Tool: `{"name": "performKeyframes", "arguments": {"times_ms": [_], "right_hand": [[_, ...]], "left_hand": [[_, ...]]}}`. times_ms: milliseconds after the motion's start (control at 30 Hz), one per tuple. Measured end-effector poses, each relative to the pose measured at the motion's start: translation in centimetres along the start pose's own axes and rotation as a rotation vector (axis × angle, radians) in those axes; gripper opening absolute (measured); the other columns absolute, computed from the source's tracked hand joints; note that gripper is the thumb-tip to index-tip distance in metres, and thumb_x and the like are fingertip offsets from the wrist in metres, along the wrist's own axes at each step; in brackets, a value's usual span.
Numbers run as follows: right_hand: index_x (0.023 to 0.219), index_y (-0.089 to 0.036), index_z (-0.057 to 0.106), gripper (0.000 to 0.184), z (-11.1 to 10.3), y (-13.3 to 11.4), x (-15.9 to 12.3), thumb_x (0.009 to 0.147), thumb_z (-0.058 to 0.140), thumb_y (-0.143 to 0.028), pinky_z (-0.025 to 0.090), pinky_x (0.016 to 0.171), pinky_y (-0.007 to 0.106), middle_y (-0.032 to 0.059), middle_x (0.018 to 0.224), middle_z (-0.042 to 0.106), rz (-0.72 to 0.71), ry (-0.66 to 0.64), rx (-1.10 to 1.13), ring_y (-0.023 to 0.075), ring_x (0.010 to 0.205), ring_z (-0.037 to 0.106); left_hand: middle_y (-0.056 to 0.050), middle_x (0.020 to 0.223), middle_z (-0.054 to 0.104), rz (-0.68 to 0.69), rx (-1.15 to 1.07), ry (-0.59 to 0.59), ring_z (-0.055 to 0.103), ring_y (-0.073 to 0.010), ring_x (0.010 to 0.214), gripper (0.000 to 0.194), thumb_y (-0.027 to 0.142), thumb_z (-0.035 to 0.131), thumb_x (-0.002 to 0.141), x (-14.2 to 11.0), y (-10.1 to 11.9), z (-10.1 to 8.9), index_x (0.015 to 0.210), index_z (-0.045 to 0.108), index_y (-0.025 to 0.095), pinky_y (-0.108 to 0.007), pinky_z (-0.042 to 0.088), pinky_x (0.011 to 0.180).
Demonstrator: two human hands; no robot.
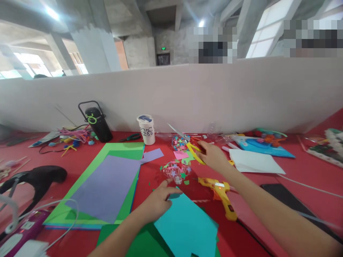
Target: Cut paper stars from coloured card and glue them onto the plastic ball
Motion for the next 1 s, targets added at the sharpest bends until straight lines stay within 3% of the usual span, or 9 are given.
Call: {"name": "performKeyframes", "arguments": {"times_ms": [133,267,367,467,600,733,800,900,1000], "right_hand": [[0.100,-0.014,0.059,0.016,0.2,0.3,-3.6,0.091,0.056,-0.027,0.053,0.057,0.028,0.0014,0.085,0.065,0.140,-0.064,0.359,0.0126,0.064,0.063],[0.075,-0.021,0.046,0.022,1.3,-0.7,-7.9,0.079,0.058,-0.040,0.034,0.032,0.020,-0.0093,0.051,0.050,0.265,-0.109,0.650,0.0078,0.032,0.043],[0.066,-0.023,0.040,0.036,2.2,-2.3,-10.7,0.068,0.064,-0.050,0.026,0.030,0.020,-0.0089,0.047,0.048,0.317,-0.154,0.791,0.0074,0.029,0.038],[0.064,-0.021,0.043,0.043,2.2,-3.6,-12.3,0.063,0.070,-0.055,0.035,0.040,0.021,-0.0065,0.054,0.049,0.327,-0.123,0.880,0.0091,0.043,0.046],[0.067,-0.022,0.044,0.047,1.9,-3.1,-12.9,0.069,0.054,-0.069,0.031,0.036,0.021,-0.0075,0.049,0.043,0.370,-0.061,0.939,0.0098,0.039,0.042],[0.067,-0.024,0.041,0.037,1.5,-1.6,-12.1,0.069,0.060,-0.055,0.026,0.035,0.020,-0.0080,0.049,0.044,0.367,0.011,0.891,0.0082,0.036,0.036],[0.067,-0.024,0.042,0.029,1.6,-1.9,-11.6,0.067,0.063,-0.044,0.028,0.036,0.021,-0.0082,0.050,0.045,0.327,0.018,0.834,0.0091,0.037,0.037],[0.073,-0.023,0.053,0.012,2.0,-4.3,-10.9,0.068,0.062,-0.029,0.037,0.045,0.025,-0.0059,0.056,0.049,0.205,0.009,0.719,0.0143,0.049,0.047],[0.088,-0.021,0.062,0.020,3.0,-8.3,-11.0,0.068,0.064,-0.020,0.045,0.069,0.033,0.0026,0.082,0.065,0.054,-0.002,0.614,0.0228,0.077,0.059]], "left_hand": [[-0.008,0.134,0.049,0.018,-0.082,-0.019,0.057,-0.0192,0.093,0.050,0.006,0.049,0.066,-2.3,0.4,-1.2,0.110,0.066,0.022,-0.032,0.044,0.080],[-0.003,0.096,0.062,-0.026,-0.390,-0.079,0.052,-0.0128,0.070,0.056,0.013,0.058,0.068,-4.2,0.0,-1.6,0.123,0.058,0.025,-0.023,0.039,0.059],[0.000,0.080,0.062,-0.029,-0.684,0.068,0.055,-0.0130,0.069,0.059,0.016,0.070,0.063,-4.2,-0.2,-2.5,0.121,0.057,0.021,-0.023,0.041,0.060],[-0.003,0.077,0.066,-0.035,-0.864,0.239,0.060,-0.0158,0.070,0.042,0.019,0.076,0.058,-3.8,-0.4,-3.2,0.099,0.065,0.015,-0.027,0.046,0.066],[-0.002,0.072,0.066,-0.031,-0.892,0.389,0.060,-0.0130,0.062,0.024,0.023,0.074,0.062,-4.1,-0.8,-4.5,0.082,0.063,0.015,-0.025,0.048,0.063],[0.005,0.067,0.062,0.021,-0.886,0.539,0.055,-0.0083,0.056,0.017,0.022,0.059,0.070,-5.2,-2.2,-7.4,0.087,0.061,0.020,-0.017,0.045,0.059],[0.006,0.054,0.053,0.002,-0.838,0.485,0.045,-0.0073,0.043,0.018,0.024,0.047,0.078,-5.1,-2.9,-7.6,0.080,0.063,0.017,-0.016,0.039,0.046],[0.008,0.043,0.044,-0.043,-0.771,0.261,0.030,-0.0036,0.027,0.041,0.030,0.030,0.087,-4.3,-2.8,-5.1,0.080,0.065,0.010,-0.015,0.026,0.036],[0.007,0.043,0.050,-0.027,-0.758,0.069,0.030,-0.0038,0.022,0.046,0.050,0.053,0.077,-4.0,-1.2,-1.1,0.100,0.061,0.012,-0.016,0.020,0.032]]}}
Point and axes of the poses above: each hand's wrist, its own x-axis towards the middle knuckle, its own z-axis out of the palm, y = z × x, the point moved 8 cm from there along x, towards the middle knuckle
